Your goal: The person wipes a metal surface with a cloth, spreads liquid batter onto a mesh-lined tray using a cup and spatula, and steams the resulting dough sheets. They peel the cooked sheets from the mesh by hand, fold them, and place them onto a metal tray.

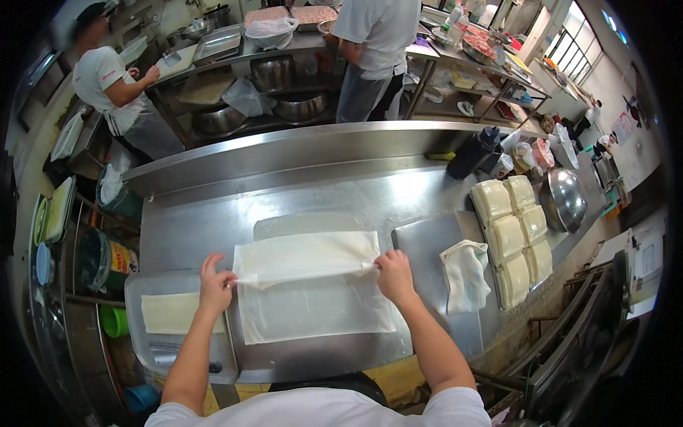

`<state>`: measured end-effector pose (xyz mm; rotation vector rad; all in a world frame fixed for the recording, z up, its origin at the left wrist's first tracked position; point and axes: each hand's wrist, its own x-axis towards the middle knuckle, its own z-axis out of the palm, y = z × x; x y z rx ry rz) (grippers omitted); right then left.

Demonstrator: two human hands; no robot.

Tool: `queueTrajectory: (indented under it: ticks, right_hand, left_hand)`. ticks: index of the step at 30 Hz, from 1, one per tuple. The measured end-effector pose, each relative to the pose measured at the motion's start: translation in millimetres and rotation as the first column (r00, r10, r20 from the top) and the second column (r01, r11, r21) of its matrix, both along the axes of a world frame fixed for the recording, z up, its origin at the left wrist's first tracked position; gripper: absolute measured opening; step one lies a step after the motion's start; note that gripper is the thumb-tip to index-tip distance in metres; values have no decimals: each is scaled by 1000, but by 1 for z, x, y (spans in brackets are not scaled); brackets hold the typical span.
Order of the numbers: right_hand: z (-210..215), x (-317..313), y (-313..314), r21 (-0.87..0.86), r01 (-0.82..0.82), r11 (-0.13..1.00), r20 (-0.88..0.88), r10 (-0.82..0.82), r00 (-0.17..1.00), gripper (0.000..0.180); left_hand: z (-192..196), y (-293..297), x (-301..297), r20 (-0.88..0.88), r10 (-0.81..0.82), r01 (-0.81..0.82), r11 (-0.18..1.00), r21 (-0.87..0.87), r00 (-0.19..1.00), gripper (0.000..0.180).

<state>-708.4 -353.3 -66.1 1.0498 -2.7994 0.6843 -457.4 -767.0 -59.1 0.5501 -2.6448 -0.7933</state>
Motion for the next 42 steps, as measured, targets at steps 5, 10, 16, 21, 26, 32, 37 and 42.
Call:
queueTrajectory:
  ticks: [5,10,16,21,26,32,37,42]
  right_hand:
    - [10,104,75,136,-105,985,136,87,987,8]
    - [8,198,110,168,-83,982,207,47,977,22]
    - [60,241,82,-236,-14,972,190,60,980,25]
    - [77,285,95,-281,-16,960,191,72,979,25]
    - [70,343,146,-199,217,956,248,-166,955,23]
    - [66,447,163,-88,620,779,281,-578,766,25]
    - [70,566,120,-82,914,396,425,-816,392,27]
    - [77,661,93,-56,981,184,439,-878,190,28]
  left_hand:
    - [27,35,103,253,-271,301,950,-87,929,13]
    - [51,98,155,518,-300,382,922,-58,801,25]
    - [55,191,118,166,-360,366,931,-4,918,32]
    - [57,289,94,-2,-639,634,762,129,769,32]
    - [62,335,89,-30,-836,830,539,145,549,29]
    - [58,348,97,6,-992,982,124,143,125,29]
    - [57,377,131,54,-973,960,-213,181,-226,28]
    - [58,413,198,12,-875,851,-466,241,-483,25]
